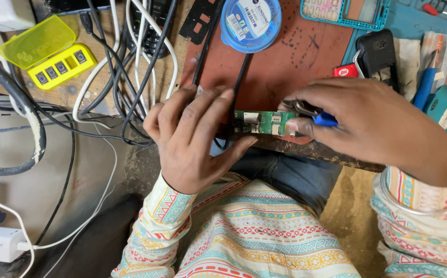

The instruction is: The person works on a green circuit board at a cluttered repair bench. They hold the board and use a soldering iron on its components, then use pliers to grip and reposition parts on the board, and finally use a hot air gun while holding tweezers against the board.

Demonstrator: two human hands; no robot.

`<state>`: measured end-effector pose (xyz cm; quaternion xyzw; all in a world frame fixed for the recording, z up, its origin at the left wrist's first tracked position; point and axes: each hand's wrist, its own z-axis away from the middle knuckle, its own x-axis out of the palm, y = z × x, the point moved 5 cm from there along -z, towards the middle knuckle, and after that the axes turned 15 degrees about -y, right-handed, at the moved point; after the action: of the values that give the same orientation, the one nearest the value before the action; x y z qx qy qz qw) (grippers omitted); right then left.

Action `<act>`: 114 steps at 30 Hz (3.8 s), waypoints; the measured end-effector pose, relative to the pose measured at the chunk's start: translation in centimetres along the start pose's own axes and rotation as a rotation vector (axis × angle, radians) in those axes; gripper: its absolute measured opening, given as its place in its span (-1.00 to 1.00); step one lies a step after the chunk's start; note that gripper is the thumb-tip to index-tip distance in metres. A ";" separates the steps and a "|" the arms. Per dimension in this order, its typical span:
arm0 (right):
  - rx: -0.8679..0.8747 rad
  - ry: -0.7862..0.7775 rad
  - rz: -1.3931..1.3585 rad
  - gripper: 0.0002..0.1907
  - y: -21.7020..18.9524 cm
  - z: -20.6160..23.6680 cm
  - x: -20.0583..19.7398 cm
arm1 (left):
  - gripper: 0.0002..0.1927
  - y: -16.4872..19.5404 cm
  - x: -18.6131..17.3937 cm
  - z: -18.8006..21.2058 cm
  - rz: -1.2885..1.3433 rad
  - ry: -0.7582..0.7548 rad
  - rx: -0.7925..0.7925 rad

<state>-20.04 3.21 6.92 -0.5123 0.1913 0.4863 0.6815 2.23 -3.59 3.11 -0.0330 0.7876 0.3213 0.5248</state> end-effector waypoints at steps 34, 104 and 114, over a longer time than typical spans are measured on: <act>0.364 0.635 -0.169 -0.45 -2.8 6.2 7.4 | -0.59 1.6 2.7 0.3 -0.012 0.071 -0.211; 0.284 0.678 0.247 -0.62 4.7 8.5 -1.2 | -0.57 1.6 3.3 -0.8 -0.021 0.028 -0.188; 0.280 0.498 0.310 -0.72 12.5 0.0 -3.5 | -0.50 0.9 3.4 0.2 0.081 0.093 -0.105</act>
<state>-32.38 1.65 3.14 -0.4814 0.4929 0.4130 0.5956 0.52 -1.75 0.62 -0.0433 0.7939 0.3813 0.4717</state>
